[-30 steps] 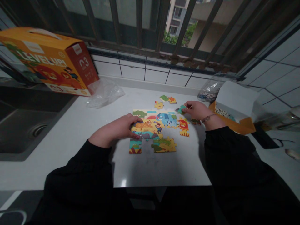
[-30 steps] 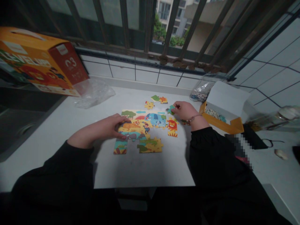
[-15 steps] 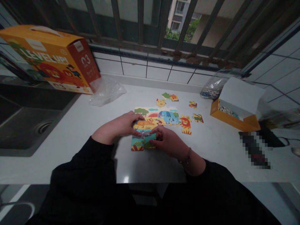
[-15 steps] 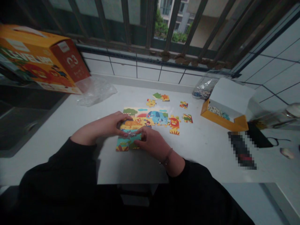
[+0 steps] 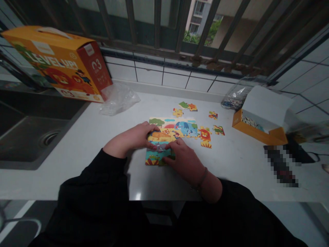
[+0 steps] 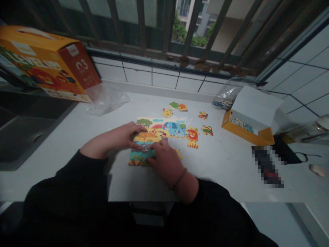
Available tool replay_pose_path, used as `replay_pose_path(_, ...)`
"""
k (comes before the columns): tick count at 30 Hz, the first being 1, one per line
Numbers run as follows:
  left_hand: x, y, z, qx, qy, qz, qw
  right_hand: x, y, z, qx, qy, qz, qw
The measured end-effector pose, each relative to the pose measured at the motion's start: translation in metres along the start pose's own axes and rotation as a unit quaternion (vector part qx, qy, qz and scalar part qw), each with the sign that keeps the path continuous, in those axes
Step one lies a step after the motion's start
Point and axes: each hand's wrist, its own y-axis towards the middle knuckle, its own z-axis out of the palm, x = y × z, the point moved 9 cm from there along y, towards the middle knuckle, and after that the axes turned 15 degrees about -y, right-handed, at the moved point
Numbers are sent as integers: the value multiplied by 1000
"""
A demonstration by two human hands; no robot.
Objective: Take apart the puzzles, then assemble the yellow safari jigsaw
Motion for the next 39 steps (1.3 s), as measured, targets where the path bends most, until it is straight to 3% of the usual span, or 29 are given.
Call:
replay_pose_path(6, 2, 0, 0, -2, 4, 2, 1000, 7, -2, -1, 35, -51, -10, 998)
replay_pose_path(12, 4, 1, 1, -3, 9, 13, 1000, 8, -3, -5, 29, -91, 16, 995)
replay_pose_path(18, 4, 0, 1, -9, 9, 13, 1000, 18, 1, 0, 38, -64, -53, 996)
replay_pose_path(23, 1, 0, 1, -7, 12, 13, 1000, 24, 2, 3, 10, -34, -110, 993)
replay_pose_path(30, -2, 0, 1, -3, 20, 7, 1000, 30, 3, 5, -11, -125, -152, 980)
replay_pose_path(39, 0, 0, 1, -5, 23, 6, 1000, 39, -10, -7, 3, -163, -203, 966)
